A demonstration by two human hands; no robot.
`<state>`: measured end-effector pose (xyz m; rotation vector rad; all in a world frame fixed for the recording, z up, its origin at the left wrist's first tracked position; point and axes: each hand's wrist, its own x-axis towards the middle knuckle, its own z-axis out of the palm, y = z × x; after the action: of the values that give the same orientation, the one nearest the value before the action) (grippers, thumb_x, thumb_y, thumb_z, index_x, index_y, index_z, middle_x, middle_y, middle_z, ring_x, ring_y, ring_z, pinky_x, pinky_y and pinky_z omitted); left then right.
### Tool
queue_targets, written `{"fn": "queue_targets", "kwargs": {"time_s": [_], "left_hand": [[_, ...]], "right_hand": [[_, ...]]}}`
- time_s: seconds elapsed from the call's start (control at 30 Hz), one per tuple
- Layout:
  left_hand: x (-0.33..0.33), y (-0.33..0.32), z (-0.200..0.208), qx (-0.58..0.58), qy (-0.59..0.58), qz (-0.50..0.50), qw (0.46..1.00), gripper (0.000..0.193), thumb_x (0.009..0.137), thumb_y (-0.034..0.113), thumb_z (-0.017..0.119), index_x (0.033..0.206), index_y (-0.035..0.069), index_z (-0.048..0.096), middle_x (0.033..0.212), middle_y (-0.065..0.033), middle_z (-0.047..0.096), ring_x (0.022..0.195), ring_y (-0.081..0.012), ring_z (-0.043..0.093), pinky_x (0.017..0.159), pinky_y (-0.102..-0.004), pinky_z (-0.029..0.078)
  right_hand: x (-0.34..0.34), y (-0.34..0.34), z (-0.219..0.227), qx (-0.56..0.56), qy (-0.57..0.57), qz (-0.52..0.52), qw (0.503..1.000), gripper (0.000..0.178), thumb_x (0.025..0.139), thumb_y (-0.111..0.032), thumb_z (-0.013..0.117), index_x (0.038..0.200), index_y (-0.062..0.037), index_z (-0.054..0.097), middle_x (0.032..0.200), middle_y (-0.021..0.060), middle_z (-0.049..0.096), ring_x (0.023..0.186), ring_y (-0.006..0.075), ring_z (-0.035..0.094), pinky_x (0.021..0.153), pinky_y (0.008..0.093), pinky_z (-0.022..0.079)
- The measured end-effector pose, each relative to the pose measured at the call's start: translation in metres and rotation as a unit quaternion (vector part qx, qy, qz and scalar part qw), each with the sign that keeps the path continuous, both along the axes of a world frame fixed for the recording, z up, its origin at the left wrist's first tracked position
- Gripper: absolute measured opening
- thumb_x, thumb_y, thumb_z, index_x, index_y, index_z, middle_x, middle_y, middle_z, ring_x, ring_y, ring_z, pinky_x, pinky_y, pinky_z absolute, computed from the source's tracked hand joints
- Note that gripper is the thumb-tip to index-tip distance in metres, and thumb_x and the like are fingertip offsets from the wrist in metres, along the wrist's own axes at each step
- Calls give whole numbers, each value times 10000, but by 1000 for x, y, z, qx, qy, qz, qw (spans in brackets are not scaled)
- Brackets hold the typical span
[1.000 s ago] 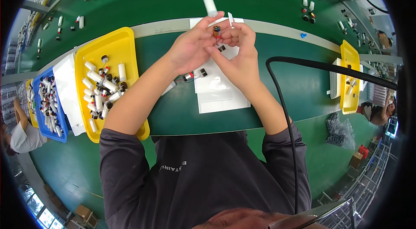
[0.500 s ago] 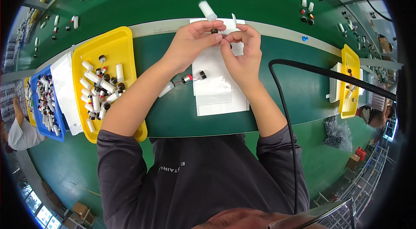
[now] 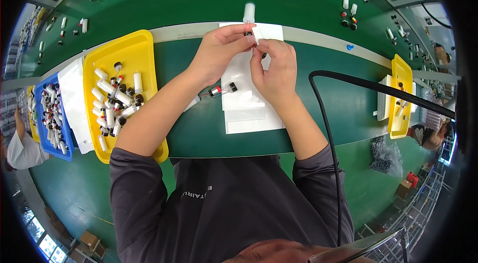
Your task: The person assembles small electronic components by hand, connecting internal pieces and wires into white plastic housings.
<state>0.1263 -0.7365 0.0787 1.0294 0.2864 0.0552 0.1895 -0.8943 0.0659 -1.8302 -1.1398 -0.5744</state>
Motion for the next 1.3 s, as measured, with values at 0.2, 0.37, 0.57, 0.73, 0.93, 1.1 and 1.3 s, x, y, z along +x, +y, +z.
{"fn": "queue_targets", "kwargs": {"time_s": [0.2, 0.37, 0.57, 0.73, 0.93, 1.1, 1.3], "left_hand": [[-3, 7, 6, 94, -42, -26, 994, 381, 925, -66, 634, 1298, 14, 650, 1264, -111, 686, 1048, -159, 666, 947, -304, 545], [-3, 4, 6, 55, -39, -29, 997, 394, 917, -81, 623, 1301, 2, 643, 1275, -124, 682, 1083, -161, 674, 991, -321, 549], [-5, 3, 9, 94, -46, -48, 993, 402, 926, -72, 634, 1322, -8, 630, 1279, -122, 676, 1143, -175, 663, 1020, -321, 543], [-3, 0, 7, 144, -61, -71, 985, 427, 931, -72, 634, 1352, -7, 614, 1295, -111, 665, 1150, -168, 655, 1021, -307, 538], [-4, 0, 12, 175, -62, -84, 979, 435, 941, -69, 627, 1371, -12, 601, 1309, -109, 659, 1161, -156, 643, 1024, -305, 530], [-3, 4, 8, 114, -64, -81, 988, 365, 1008, 8, 579, 1372, -17, 598, 1372, -116, 630, 1208, -178, 619, 1062, -344, 503], [-8, -3, 7, 114, -86, -68, 987, 355, 1021, 18, 563, 1374, -4, 603, 1393, -122, 618, 1235, -187, 602, 1060, -353, 499]], "right_hand": [[-2, 0, 9, -24, -75, 3, 997, 448, 759, 76, 721, 1149, -72, 560, 886, 47, 663, 829, 243, 655, 798, 373, 460], [-11, -3, 13, 166, 468, 117, 860, 122, 902, -73, 704, 988, -66, 618, 839, 6, 624, 779, 124, 579, 723, 281, 433], [12, -13, 27, 103, 653, 187, 727, 62, 979, -125, 626, 953, -68, 627, 763, -42, 551, 699, 62, 454, 667, 230, 369], [15, -12, 29, 59, 647, 147, 746, 71, 991, -122, 619, 944, -70, 632, 781, -48, 563, 683, 58, 437, 655, 231, 358], [17, -12, 25, 46, 597, 120, 792, 98, 967, -123, 677, 970, -29, 651, 764, -31, 642, 701, 31, 530, 644, 215, 420], [4, -4, 14, 125, 448, 26, 885, 118, 919, -93, 738, 971, -14, 666, 757, 12, 651, 656, 65, 543, 582, 246, 435], [-7, -10, 11, 24, 148, -22, 988, 177, 857, -47, 750, 1034, -43, 743, 779, 84, 663, 667, 252, 606, 644, 347, 475]]}}
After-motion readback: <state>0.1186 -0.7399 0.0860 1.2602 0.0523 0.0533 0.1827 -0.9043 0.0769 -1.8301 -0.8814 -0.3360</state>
